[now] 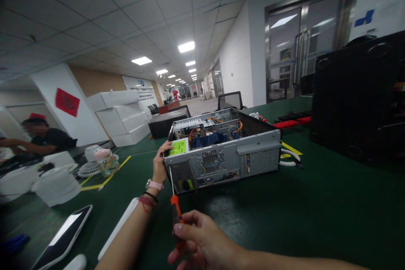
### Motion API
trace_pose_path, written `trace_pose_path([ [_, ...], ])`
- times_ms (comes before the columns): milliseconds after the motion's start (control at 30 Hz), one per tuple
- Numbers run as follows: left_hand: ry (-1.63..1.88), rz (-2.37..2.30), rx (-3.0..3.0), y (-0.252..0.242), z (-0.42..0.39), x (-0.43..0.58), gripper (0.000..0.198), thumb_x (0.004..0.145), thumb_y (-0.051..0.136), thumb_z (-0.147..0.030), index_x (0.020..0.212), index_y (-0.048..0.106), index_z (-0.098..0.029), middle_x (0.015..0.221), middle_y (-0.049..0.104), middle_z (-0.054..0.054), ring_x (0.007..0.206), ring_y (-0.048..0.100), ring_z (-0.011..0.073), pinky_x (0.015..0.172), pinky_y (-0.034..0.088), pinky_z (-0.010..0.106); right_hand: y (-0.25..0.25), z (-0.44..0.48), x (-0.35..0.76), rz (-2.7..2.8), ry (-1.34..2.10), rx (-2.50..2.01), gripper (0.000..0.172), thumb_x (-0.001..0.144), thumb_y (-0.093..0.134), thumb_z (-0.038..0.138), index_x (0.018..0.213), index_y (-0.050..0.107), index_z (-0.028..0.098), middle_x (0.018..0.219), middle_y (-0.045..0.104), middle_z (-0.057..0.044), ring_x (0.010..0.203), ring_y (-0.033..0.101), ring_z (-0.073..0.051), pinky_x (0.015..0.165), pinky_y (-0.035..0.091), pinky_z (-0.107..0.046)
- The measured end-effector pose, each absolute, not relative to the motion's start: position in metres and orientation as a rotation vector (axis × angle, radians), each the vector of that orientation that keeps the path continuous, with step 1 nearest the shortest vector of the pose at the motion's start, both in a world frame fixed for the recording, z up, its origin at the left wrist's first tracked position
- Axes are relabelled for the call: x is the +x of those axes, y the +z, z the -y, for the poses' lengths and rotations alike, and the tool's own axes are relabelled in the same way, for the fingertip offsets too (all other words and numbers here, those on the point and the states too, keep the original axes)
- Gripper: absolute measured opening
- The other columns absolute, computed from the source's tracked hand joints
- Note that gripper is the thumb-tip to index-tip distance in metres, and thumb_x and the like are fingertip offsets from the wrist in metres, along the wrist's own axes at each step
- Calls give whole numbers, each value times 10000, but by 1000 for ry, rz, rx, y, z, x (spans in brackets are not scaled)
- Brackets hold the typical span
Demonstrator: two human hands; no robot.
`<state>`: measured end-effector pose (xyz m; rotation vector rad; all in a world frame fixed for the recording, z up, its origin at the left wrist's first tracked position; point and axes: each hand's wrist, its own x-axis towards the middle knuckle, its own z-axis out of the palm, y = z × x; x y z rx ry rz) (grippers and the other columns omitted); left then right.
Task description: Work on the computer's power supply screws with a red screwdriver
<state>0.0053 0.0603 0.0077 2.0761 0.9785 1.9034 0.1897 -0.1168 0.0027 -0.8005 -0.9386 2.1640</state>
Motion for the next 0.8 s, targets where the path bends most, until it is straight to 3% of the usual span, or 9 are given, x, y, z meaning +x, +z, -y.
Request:
trace_pose_path([
  [233,1886,-977,2084,9,-59,6,407,882,282,-410,939,612,-179,1208,588,92,1247,453,240,1041,348,428,8,118,192,957,2194,-779,389,692,698,372,942,494,156,964,618,-46,636,648,-114,519,429,-200],
  [533,1874,-1016,2092,9,-59,6,436,884,268,-439,936,609,-173,1200,590,99,1242,459,244,1030,360,423,9,119,194,923,2244,-750,384,727,650,381,1013,529,155,1092,590,-83,683,650,-118,591,445,-216],
  [800,1874,-1014,2092,11,-57,7,440,880,265,-450,925,605,-175,1198,588,99,1250,450,246,1021,371,415,9,119,192,906,2212,-834,591,611,749,371,1066,411,204,763,534,43,539,540,-62,521,398,-202],
])
